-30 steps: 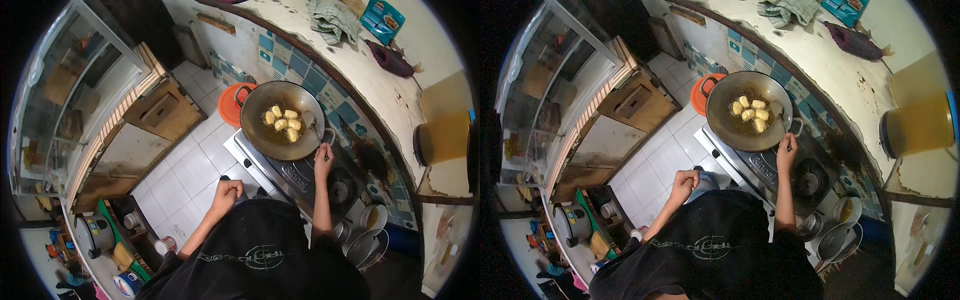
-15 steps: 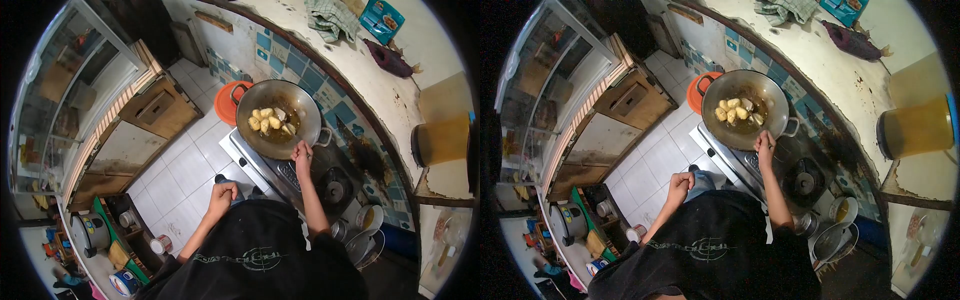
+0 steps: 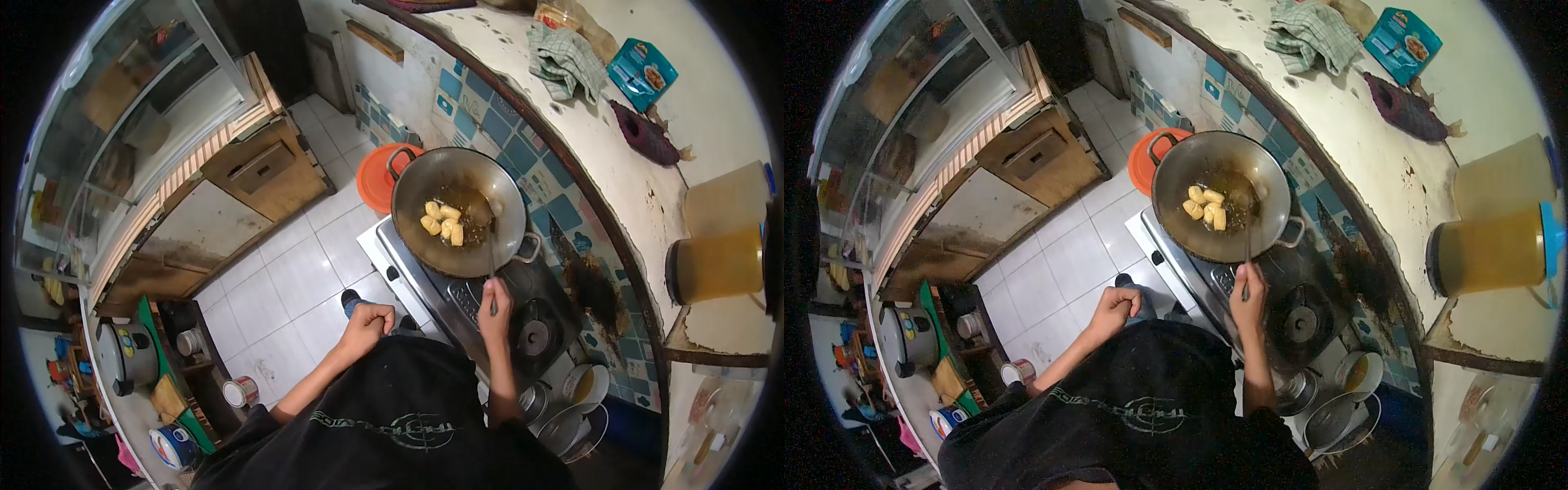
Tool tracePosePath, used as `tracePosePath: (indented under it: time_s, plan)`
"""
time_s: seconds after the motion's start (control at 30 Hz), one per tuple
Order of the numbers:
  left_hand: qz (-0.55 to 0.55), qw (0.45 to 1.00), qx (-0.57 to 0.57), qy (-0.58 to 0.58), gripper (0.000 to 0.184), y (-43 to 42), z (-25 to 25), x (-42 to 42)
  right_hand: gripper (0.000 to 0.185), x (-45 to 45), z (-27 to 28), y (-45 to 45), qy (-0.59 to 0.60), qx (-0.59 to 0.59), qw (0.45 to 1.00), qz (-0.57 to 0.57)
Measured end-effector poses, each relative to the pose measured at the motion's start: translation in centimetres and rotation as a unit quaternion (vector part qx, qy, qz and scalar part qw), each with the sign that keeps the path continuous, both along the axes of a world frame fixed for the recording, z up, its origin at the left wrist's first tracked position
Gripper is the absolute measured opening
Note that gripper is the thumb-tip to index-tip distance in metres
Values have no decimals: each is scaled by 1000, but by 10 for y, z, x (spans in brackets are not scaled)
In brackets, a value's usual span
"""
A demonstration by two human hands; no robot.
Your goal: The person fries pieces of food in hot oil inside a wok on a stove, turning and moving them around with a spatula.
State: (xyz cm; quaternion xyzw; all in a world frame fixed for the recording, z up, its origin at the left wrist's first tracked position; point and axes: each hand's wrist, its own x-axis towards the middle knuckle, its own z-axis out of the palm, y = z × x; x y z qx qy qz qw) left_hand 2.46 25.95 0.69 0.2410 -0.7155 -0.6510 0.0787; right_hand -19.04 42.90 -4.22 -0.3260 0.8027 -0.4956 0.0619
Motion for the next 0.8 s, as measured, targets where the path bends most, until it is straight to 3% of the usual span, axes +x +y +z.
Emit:
tracePosePath:
  time_s: [0.03,0.2,0.3,0.33,0.43,0.53,0.63,0.8]
  plan:
    - [-1,1000,-5,4,15,1,0,0,24,-4,5,-6,19,-47,998,-26]
    - [4,1000,11,-24,15,1,6,5,33,-46,-15,-13,48,-25,994,-90]
    - [11,1000,14,-17,15,0,6,8,40,-61,-36,-17,-50,-20,990,-127]
    - [15,1000,15,-11,16,-1,6,9,39,-64,-46,-21,15,-53,989,-139]
    - [24,1000,7,-18,16,1,8,12,30,-79,-89,-23,-155,-134,968,-142]
    - [26,1000,12,-12,16,0,7,14,29,-67,-68,-23,-403,-261,871,-102]
    - [25,1000,5,1,16,1,5,14,29,-52,-53,-36,-469,-310,810,-166]
    - [10,1000,1,-11,16,1,3,10,23,-50,-54,-37,-544,-357,743,-159]
